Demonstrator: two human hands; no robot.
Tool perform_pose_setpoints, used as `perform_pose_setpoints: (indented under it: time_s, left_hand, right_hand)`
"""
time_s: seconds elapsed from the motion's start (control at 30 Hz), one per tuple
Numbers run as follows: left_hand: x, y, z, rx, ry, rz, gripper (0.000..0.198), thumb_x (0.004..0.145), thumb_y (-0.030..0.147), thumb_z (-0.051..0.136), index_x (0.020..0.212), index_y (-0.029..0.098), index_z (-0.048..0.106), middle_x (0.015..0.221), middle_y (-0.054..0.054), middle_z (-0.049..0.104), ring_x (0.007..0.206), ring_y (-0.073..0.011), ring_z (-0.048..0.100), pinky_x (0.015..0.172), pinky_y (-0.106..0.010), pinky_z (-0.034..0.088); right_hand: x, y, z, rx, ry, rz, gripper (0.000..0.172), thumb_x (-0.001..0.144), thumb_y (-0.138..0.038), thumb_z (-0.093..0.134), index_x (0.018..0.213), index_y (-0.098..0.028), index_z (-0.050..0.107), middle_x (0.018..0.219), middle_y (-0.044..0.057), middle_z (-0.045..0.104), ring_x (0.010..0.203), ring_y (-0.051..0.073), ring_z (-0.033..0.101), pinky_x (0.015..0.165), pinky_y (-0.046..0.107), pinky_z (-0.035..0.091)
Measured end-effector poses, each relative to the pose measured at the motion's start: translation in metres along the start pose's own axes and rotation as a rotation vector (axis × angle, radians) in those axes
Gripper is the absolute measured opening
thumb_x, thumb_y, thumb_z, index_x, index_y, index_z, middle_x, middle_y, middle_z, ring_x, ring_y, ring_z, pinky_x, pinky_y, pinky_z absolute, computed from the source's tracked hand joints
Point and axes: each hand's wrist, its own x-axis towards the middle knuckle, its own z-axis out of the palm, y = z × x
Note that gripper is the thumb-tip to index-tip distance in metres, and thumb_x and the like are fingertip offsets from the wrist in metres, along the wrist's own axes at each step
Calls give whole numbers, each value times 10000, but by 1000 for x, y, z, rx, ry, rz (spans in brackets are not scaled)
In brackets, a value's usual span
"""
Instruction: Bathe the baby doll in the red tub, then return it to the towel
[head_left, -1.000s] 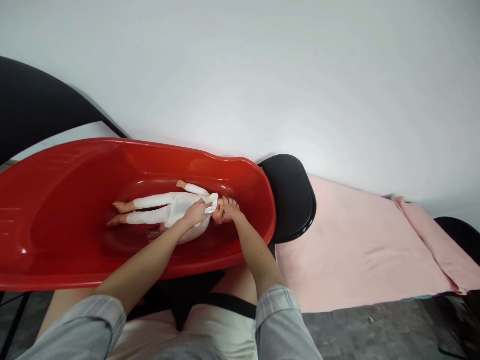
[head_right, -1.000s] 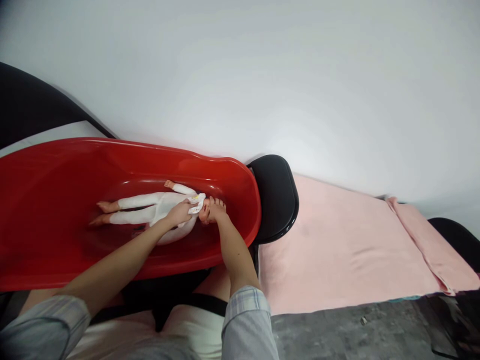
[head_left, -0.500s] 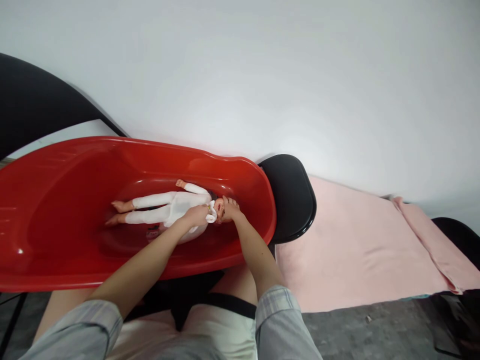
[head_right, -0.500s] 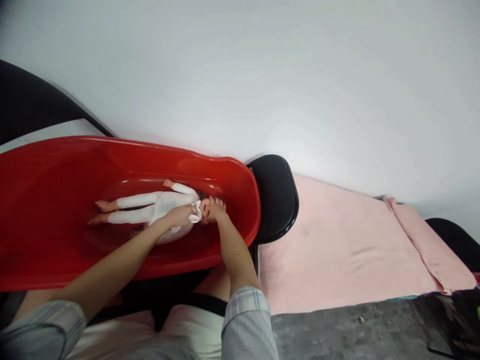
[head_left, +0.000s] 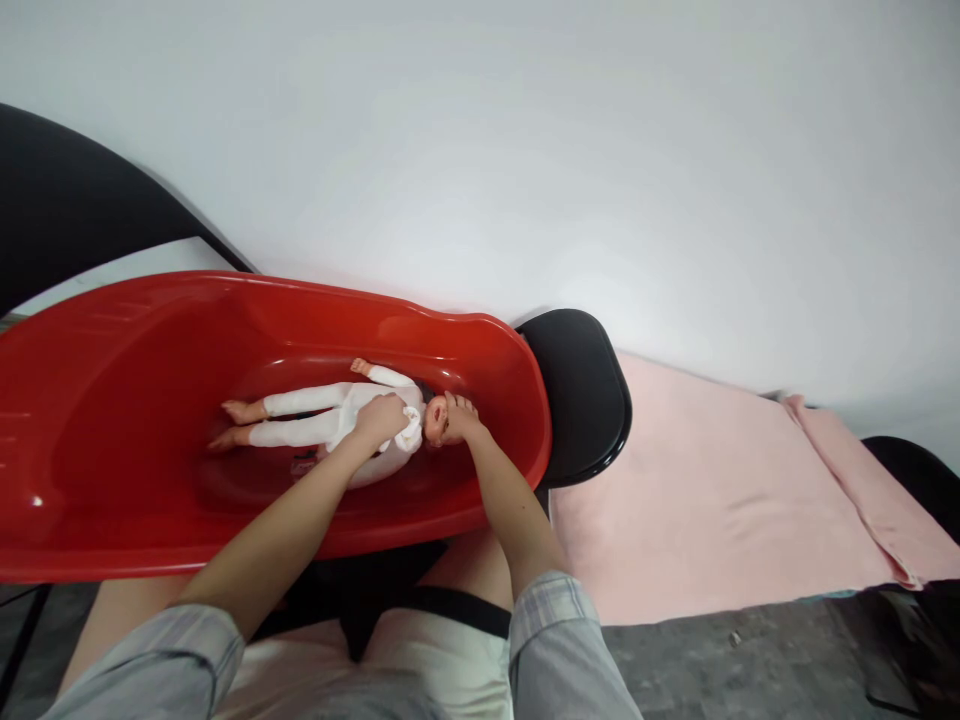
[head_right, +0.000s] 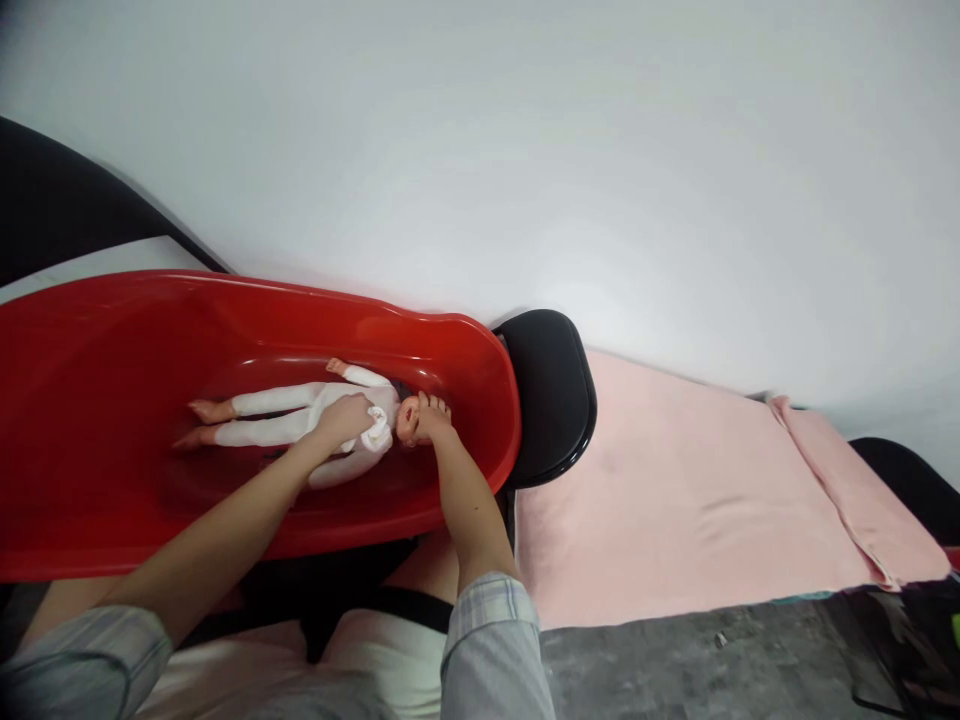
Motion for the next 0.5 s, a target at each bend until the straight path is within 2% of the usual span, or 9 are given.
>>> perform_pose_setpoints:
  time_s: [0.13, 0.2, 0.27, 0.33, 0.43, 0.5]
  left_hand:
    - [0, -9, -4, -90, 314, -37, 441, 978, 181, 560, 1339, 128, 807, 1393, -202, 683, 1286, -382, 656, 1102, -426, 542]
    - [2, -11, 1, -135, 405, -37, 537, 968, 165, 571, 1477, 160, 741, 1429, -180, 642, 1312, -378, 626, 1149, -433, 526]
    - [7, -11, 12, -153, 390, -9, 635, 959, 131, 561, 1587, 156, 652, 1437, -176, 625, 1324, -359, 625, 1159, -410, 522]
    - [13, -10, 26, -159, 295, 40, 714, 943, 88, 543, 1653, 158, 580, 1435, -168, 635, 1299, -327, 657, 1145, -382, 530]
    - [19, -8, 46, -159, 172, 120, 738, 933, 61, 532, 1664, 157, 555, 1499, -171, 636, 1301, -296, 674, 1151, -368, 525]
    - [20, -8, 54, -153, 151, 147, 705, 948, 80, 538, 1650, 147, 568, 1536, -189, 623, 1316, -299, 665, 1165, -387, 513]
  right_hand:
    - [1, -1, 0, -11, -10, 3, 1439, 716, -366, 971, 1825, -122, 86, 1844, 223, 189, 1723, 389, 176, 1390, 481, 210]
    - [3, 0, 1, -9, -9, 5, 1446, 708, -370, 974, 1827, -139, 87, 1847, 222, 182, 1725, 387, 173, 1388, 493, 211]
    - [3, 0, 1, -5, -9, 6, 1442, 705, -371, 970, 1828, -154, 91, 1849, 221, 176, 1724, 387, 177, 1386, 502, 215]
    - [2, -1, 0, -8, -8, 2, 1429, 712, -374, 960, 1827, -149, 95, 1849, 219, 180, 1721, 383, 187, 1385, 492, 218]
    - [-2, -3, -2, -24, -5, -6, 1392, 734, -371, 939, 1824, -122, 110, 1849, 213, 187, 1717, 377, 198, 1390, 462, 210]
    - [-5, -4, -3, -23, -3, -11, 1380, 735, -362, 932, 1822, -113, 119, 1848, 215, 187, 1717, 377, 197, 1392, 462, 204]
